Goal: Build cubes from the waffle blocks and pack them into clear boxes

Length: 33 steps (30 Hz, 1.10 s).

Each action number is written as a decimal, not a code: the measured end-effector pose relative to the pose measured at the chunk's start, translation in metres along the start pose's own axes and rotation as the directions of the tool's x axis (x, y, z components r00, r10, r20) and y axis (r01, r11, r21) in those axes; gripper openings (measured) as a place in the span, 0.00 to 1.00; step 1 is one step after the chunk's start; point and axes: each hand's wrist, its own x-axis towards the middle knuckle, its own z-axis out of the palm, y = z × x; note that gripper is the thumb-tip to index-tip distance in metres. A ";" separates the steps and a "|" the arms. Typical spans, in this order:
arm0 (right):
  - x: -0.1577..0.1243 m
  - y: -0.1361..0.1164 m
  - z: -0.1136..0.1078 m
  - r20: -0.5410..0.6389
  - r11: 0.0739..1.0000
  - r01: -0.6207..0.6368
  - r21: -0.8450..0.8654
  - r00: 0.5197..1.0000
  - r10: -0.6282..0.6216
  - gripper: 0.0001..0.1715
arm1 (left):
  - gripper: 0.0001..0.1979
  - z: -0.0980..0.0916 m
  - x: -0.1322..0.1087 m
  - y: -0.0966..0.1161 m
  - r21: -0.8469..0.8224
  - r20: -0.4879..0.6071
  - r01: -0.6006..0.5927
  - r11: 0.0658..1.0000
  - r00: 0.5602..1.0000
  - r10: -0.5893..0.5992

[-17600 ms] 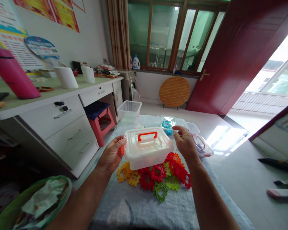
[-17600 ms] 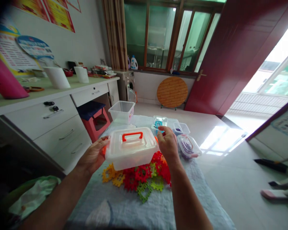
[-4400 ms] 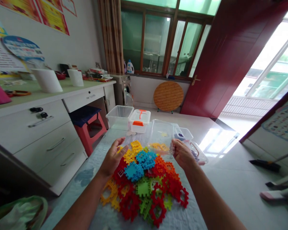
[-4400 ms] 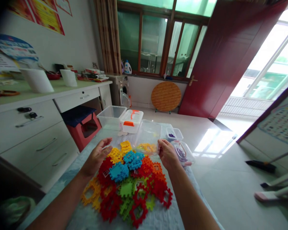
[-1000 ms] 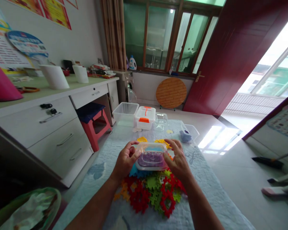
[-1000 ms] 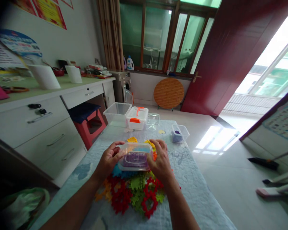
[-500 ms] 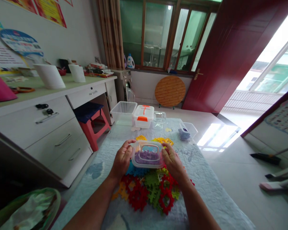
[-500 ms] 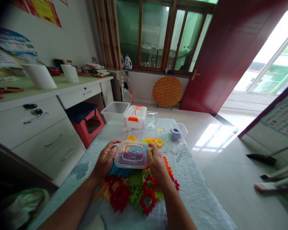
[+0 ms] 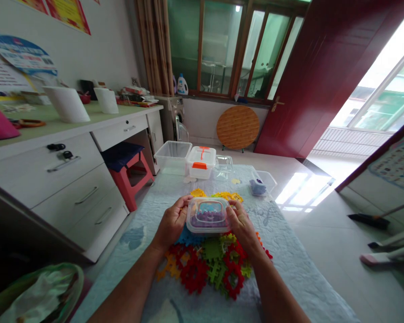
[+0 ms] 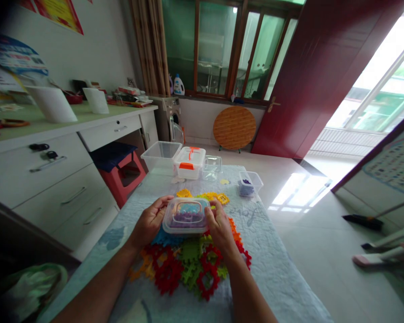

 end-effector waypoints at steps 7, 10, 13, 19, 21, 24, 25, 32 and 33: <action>0.005 0.007 -0.002 0.068 0.978 -0.104 0.182 0.993 0.093 0.20 | 0.22 0.002 -0.003 0.006 0.080 -0.013 -0.035 0.996 0.999 0.036; 0.006 0.012 -0.002 0.024 0.992 -0.062 0.108 0.998 0.059 0.22 | 0.23 0.002 -0.003 0.007 0.076 -0.026 -0.026 0.997 0.999 0.028; 0.004 0.015 -0.001 -0.011 0.999 -0.023 0.045 1.000 0.023 0.21 | 0.22 0.001 -0.002 0.007 0.079 -0.046 -0.018 0.997 0.999 0.022; 0.004 0.011 -0.004 -0.072 0.975 0.050 -0.216 0.995 -0.067 0.16 | 0.21 -0.003 0.000 0.005 0.116 -0.045 -0.014 0.993 0.999 0.019; 0.004 0.007 -0.005 -0.134 0.934 0.071 -0.350 0.983 -0.125 0.14 | 0.22 -0.005 0.001 0.004 0.094 -0.030 0.001 0.996 1.000 0.002; 0.005 -0.002 -0.007 -0.230 0.903 0.145 -0.405 0.939 -0.255 0.14 | 0.25 -0.011 0.002 0.002 -0.059 0.040 0.015 0.998 0.999 -0.013; 0.005 -0.006 -0.007 -0.229 0.897 0.188 -0.400 0.927 -0.296 0.14 | 0.27 -0.014 0.002 0.002 -0.124 0.090 0.030 0.992 0.996 -0.018; 0.006 -0.020 0.004 0.027 0.882 0.345 -0.321 0.934 -0.356 0.15 | 0.61 -0.036 -0.003 0.008 -0.076 0.404 0.067 0.995 0.914 -0.031; 0.006 -0.019 0.005 0.037 0.894 0.337 -0.295 0.939 -0.342 0.12 | 0.63 -0.036 -0.004 0.008 -0.050 0.419 0.053 0.997 0.908 -0.027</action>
